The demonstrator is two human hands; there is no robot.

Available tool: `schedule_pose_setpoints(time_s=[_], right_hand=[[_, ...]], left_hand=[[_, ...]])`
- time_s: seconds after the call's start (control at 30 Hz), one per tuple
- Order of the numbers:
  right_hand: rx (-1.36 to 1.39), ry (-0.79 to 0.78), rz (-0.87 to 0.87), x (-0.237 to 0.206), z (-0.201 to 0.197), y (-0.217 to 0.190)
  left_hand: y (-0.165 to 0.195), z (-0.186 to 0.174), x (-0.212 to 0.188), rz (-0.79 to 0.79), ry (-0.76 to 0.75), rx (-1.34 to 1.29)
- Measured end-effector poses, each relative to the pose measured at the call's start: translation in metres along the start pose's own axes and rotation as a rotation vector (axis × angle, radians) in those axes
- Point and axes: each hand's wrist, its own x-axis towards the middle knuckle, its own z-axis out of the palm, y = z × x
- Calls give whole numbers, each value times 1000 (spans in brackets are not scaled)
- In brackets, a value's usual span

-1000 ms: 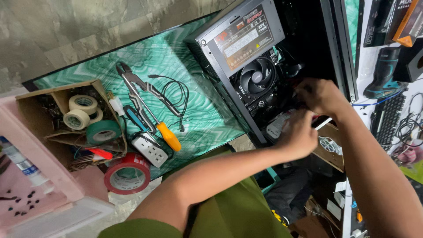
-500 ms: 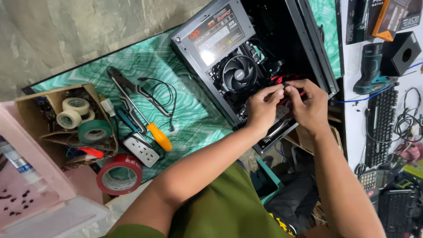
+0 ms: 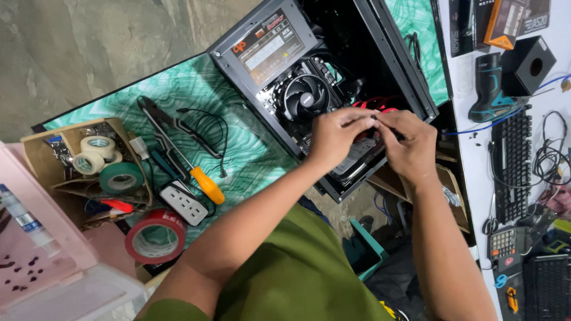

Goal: The person works inside an open desktop computer case on a workbench, connecting and routing cables and small connectors by hand, using pliers and a screwdriver to secure parts, then repositioning the case and closing its side panel at the end.

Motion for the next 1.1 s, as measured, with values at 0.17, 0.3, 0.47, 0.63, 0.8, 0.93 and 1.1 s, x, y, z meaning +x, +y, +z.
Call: schedule_pose_setpoints(time_s=[0.17,0.3,0.47,0.63,0.8,0.93,1.1], right_hand=[[-55,-91,-13,23,-14,6],[166,-160,70,36,-14,8],[116,-159,225,49,-5,9],[-6,-178,32,68,-10,13],[81,-213,8,79,-16,17],[96,-285,161,80,-12,20],[23,-382,169,75,-14,24]], left_hand=[[36,-18,32,263,-123,475],[53,-27,46,401,-177,519],[56,-27,44,354,-142,468],[59,-25,49,360,-13,487],[61,-24,54,373,31,494],[56,-22,51,322,48,552],[42,-16,44,214,58,589]])
